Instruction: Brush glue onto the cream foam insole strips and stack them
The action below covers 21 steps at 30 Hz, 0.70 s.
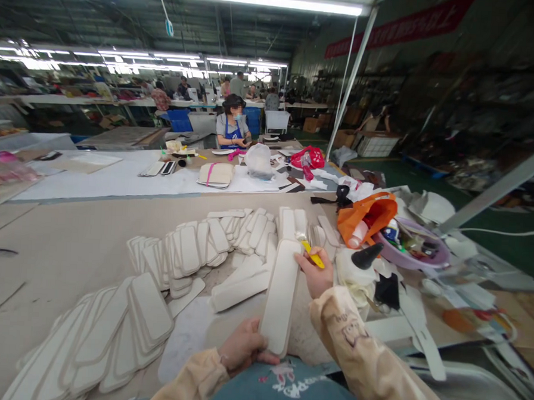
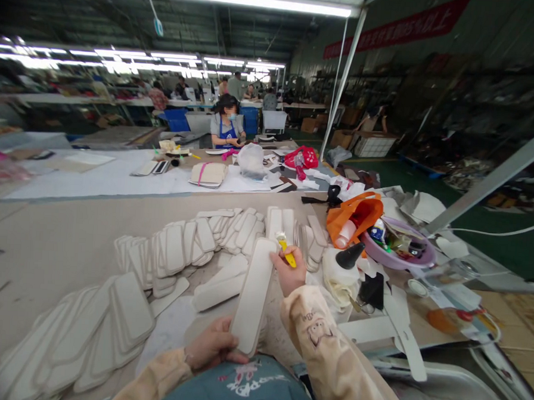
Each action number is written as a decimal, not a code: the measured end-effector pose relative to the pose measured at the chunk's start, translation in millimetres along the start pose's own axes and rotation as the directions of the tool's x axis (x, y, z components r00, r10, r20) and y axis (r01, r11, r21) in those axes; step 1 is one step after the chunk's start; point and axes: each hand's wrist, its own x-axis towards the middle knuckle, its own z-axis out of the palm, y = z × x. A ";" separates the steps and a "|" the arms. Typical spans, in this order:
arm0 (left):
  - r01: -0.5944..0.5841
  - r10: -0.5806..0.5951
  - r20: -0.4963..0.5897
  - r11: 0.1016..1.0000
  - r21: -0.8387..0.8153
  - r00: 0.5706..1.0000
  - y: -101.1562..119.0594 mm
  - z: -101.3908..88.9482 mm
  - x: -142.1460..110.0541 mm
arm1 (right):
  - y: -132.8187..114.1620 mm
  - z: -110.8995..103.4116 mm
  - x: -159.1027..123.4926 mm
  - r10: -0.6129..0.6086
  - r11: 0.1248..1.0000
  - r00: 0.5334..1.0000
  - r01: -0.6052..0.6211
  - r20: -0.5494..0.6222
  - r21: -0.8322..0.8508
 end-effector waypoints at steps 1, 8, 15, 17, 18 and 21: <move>0.000 0.000 0.000 1.000 0.007 1.000 0.5 -0.8 0.5 | 0.4 0.6 -0.2 0.002 1.000 1.000 -0.002 0.000 0.007; 0.017 -0.018 0.033 1.000 0.011 0.999 2.5 -8.2 4.3 | -0.6 3.6 0.7 -0.025 1.000 0.999 0.025 0.022 -0.007; -0.029 0.028 0.031 0.999 0.035 0.999 -0.8 -17.3 9.3 | -5.6 8.4 2.8 0.028 0.998 0.998 -0.031 0.056 0.057; -0.040 0.039 0.023 0.997 0.069 0.999 -4.9 -23.3 13.1 | -9.2 10.8 3.6 0.012 0.997 0.997 -0.018 0.070 0.076; -0.042 0.040 0.024 0.994 0.098 0.999 -7.1 -27.1 15.3 | -11.4 11.9 4.0 -0.004 0.998 0.998 0.000 0.060 0.069; -0.064 0.054 0.058 0.978 0.196 0.997 -11.1 -38.8 20.8 | -19.5 14.1 4.9 -0.056 0.998 0.998 0.055 0.016 0.017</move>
